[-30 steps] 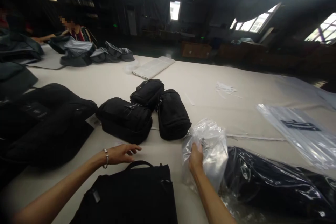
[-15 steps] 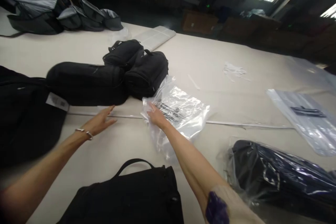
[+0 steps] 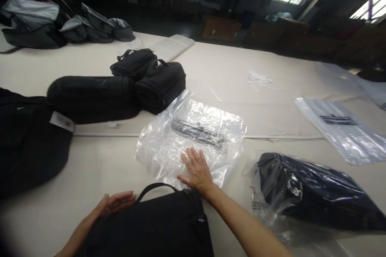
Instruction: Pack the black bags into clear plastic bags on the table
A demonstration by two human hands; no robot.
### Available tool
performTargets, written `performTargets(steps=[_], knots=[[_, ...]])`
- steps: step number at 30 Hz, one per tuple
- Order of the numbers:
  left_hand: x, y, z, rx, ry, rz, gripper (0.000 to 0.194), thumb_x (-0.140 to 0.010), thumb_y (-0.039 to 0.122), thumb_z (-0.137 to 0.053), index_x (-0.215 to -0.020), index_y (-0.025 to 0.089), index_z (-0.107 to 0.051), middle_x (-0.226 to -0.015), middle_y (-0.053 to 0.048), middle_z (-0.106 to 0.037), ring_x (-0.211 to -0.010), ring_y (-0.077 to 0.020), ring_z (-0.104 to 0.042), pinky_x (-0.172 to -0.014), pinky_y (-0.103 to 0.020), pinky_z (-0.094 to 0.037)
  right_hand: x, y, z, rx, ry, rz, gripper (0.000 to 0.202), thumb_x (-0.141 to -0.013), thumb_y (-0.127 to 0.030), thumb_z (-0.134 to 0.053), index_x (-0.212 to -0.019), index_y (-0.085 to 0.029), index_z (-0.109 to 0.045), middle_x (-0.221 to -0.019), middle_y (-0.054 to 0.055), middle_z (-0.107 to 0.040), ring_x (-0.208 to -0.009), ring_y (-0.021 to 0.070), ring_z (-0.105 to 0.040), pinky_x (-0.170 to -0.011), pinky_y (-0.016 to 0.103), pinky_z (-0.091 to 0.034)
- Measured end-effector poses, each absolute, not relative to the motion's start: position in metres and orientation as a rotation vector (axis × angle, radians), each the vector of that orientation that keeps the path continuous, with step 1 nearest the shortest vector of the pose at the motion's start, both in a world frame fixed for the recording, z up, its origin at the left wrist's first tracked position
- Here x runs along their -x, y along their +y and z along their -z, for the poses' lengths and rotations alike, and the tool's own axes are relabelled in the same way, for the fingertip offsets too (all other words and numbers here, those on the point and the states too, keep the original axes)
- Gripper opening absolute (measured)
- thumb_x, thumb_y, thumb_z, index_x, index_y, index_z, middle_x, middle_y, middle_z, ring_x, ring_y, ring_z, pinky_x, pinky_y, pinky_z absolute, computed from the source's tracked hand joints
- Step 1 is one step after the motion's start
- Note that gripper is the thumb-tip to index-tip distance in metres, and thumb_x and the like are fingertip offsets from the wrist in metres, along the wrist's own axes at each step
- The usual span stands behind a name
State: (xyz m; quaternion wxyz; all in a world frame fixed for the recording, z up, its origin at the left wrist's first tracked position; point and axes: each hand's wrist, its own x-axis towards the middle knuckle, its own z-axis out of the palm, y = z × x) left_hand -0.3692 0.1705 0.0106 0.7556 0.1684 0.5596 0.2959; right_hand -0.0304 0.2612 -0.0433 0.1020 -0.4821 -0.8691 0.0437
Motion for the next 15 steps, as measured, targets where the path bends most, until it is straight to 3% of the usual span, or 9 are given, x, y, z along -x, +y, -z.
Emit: performTargets(steps=[5, 7, 10, 13, 15], knots=[[0.322, 0.175, -0.006, -0.492, 1.17, -0.569, 0.082, -0.063, 0.085, -0.056, -0.105, 0.017, -0.072, -0.113, -0.017, -0.072, -0.117, -0.0381, -0.06, -0.107, -0.05, -0.043, -0.003, 0.312, 0.038, 1.377, -2.632, -0.086, 0.065, -0.093, -0.051, -0.053, -0.148, -0.019, -0.039, -0.156, 0.013, -0.033, -0.146, 0.0317, -0.024, -0.119, 0.058, -0.016], [0.318, 0.192, -0.009, -0.685, 1.358, -0.556, 0.083, -0.064, 0.083, -0.057, -0.11, 0.015, -0.068, -0.112, -0.019, -0.07, -0.111, -0.0384, -0.063, -0.102, -0.053, -0.046, -0.017, 0.339, 0.029, 1.365, -2.687, -0.13, 0.062, -0.095, -0.047, -0.052, -0.148, -0.018, -0.038, -0.157, 0.013, -0.031, -0.146, 0.0311, -0.023, -0.119, 0.058, -0.016], [0.329, 0.24, -0.016, -0.908, 1.834, -0.789, 0.097, -0.062, 0.08, -0.062, -0.132, 0.013, -0.049, -0.133, -0.021, -0.055, -0.116, -0.038, -0.057, -0.093, -0.055, -0.052, -0.03, 0.362, 0.008, 1.462, -2.703, -0.271, 0.064, -0.095, -0.051, -0.051, -0.148, -0.018, -0.038, -0.156, 0.015, -0.031, -0.146, 0.0327, -0.024, -0.118, 0.06, -0.017], [0.338, 0.301, -0.025, -0.897, 1.85, -0.888, 0.103, -0.072, 0.074, -0.058, -0.15, 0.018, -0.019, -0.151, -0.022, -0.035, -0.124, -0.0346, -0.052, -0.079, -0.046, -0.059, -0.032, 0.345, -0.014, 1.466, -2.651, -0.448, 0.082, -0.088, -0.064, -0.053, -0.152, -0.02, -0.028, -0.158, 0.014, -0.027, -0.146, 0.033, -0.023, -0.118, 0.06, -0.017], [0.333, 0.334, -0.028, -0.941, 1.771, -0.712, 0.103, -0.074, 0.069, -0.061, -0.152, 0.02, -0.015, -0.147, -0.022, -0.041, -0.117, -0.0324, -0.058, -0.072, -0.041, -0.06, -0.032, 0.315, -0.019, 1.364, -2.672, -0.5, 0.093, -0.081, -0.067, -0.061, -0.153, -0.022, -0.023, -0.159, 0.013, -0.024, -0.146, 0.0332, -0.022, -0.119, 0.059, -0.016]])
